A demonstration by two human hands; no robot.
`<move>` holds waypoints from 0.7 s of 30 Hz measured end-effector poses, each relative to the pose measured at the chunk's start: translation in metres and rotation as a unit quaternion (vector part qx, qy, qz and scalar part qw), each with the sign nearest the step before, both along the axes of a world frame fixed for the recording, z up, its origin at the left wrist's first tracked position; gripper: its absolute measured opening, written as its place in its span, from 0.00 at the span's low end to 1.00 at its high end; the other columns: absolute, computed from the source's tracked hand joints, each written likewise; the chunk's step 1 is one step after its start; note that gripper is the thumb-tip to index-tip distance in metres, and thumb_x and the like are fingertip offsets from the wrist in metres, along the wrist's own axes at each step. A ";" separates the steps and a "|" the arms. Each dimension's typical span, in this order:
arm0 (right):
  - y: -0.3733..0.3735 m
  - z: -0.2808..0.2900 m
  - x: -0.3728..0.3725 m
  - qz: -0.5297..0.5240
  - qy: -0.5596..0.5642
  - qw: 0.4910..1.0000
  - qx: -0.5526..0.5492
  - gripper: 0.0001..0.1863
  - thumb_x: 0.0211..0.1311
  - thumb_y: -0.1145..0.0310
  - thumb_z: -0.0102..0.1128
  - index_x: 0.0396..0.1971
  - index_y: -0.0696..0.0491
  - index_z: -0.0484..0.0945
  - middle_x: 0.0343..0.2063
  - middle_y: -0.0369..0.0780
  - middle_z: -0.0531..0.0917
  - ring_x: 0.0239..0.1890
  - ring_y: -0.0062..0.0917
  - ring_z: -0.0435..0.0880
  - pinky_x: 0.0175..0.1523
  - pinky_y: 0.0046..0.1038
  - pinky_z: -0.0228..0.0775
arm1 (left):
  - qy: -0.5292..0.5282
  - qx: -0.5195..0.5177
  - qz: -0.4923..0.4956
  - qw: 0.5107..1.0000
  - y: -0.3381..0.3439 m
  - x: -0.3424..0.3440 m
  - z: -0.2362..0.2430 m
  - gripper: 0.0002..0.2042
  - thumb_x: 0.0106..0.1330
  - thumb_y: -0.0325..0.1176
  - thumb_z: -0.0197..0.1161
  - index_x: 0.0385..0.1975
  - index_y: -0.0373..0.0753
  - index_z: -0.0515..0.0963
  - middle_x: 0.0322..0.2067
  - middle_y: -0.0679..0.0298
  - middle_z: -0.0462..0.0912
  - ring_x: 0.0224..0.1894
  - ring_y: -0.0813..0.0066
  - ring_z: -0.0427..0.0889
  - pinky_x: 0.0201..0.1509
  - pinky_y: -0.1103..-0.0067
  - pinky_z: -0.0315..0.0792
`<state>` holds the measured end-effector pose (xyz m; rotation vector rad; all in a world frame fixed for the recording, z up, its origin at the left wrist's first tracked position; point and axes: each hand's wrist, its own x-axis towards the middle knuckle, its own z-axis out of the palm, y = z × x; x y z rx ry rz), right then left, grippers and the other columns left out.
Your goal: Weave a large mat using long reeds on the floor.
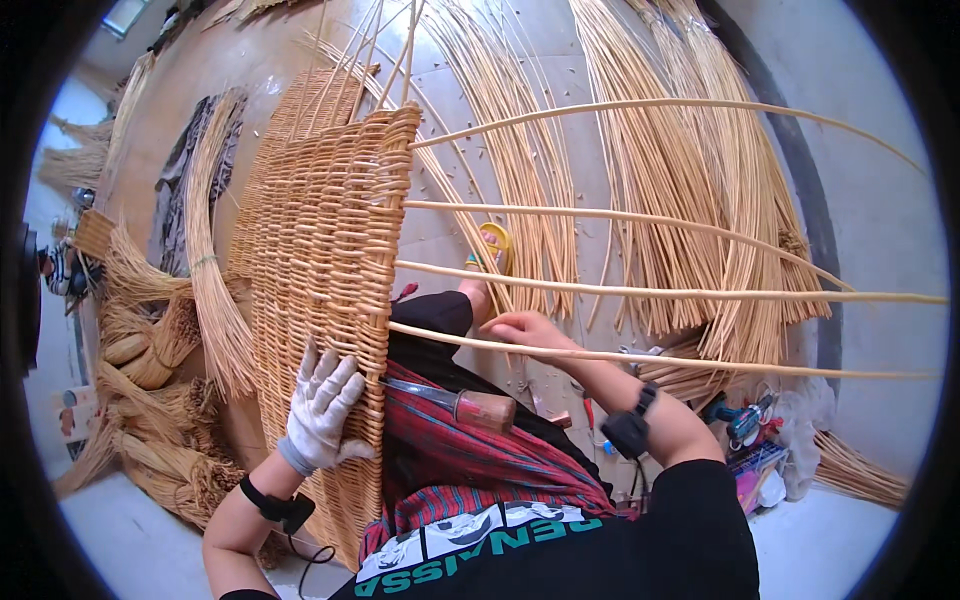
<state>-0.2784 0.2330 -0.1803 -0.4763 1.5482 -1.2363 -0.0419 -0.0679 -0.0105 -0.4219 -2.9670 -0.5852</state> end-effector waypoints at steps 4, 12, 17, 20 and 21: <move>-0.035 -0.158 0.012 0.039 0.063 0.967 0.246 0.38 0.53 0.62 0.73 0.65 0.59 0.73 0.38 0.54 0.89 0.38 0.41 0.92 0.41 0.38 0.84 | -0.011 -0.006 0.001 1.000 -0.003 0.002 -0.002 0.51 0.51 0.75 0.68 0.70 0.42 0.74 0.70 0.57 0.74 0.79 0.52 0.62 0.83 0.41 0.45; -0.050 -0.207 0.024 -0.082 0.142 0.960 0.226 0.19 0.63 0.61 0.75 0.46 0.56 0.78 0.25 0.42 0.87 0.25 0.29 0.88 0.32 0.34 0.79 | -0.001 -0.013 0.024 1.000 0.003 0.001 -0.006 0.49 0.49 0.74 0.71 0.68 0.44 0.77 0.69 0.59 0.77 0.78 0.53 0.65 0.83 0.44 0.47; 0.020 -0.053 -0.017 -0.096 0.036 0.993 -0.053 0.16 0.74 0.63 0.69 0.49 0.54 0.74 0.33 0.35 0.83 0.35 0.17 0.84 0.37 0.22 0.76 | 0.012 -0.013 0.026 0.999 0.003 0.001 -0.004 0.49 0.50 0.73 0.72 0.68 0.45 0.77 0.69 0.59 0.77 0.76 0.53 0.68 0.84 0.46 0.48; 0.081 0.056 -0.029 -0.041 0.083 0.996 -0.003 0.15 0.72 0.65 0.69 0.49 0.56 0.75 0.35 0.32 0.80 0.36 0.15 0.80 0.39 0.22 0.75 | 0.003 -0.009 0.030 1.000 0.005 0.002 0.000 0.47 0.53 0.71 0.72 0.69 0.44 0.76 0.70 0.58 0.76 0.76 0.53 0.68 0.84 0.48 0.48; 0.098 0.084 -0.027 -0.012 0.088 0.996 -0.001 0.15 0.72 0.66 0.69 0.49 0.54 0.75 0.33 0.31 0.79 0.33 0.14 0.78 0.35 0.21 0.73 | 0.006 -0.003 0.025 1.000 0.004 0.002 0.000 0.47 0.54 0.70 0.71 0.70 0.44 0.75 0.70 0.58 0.76 0.77 0.53 0.67 0.84 0.48 0.48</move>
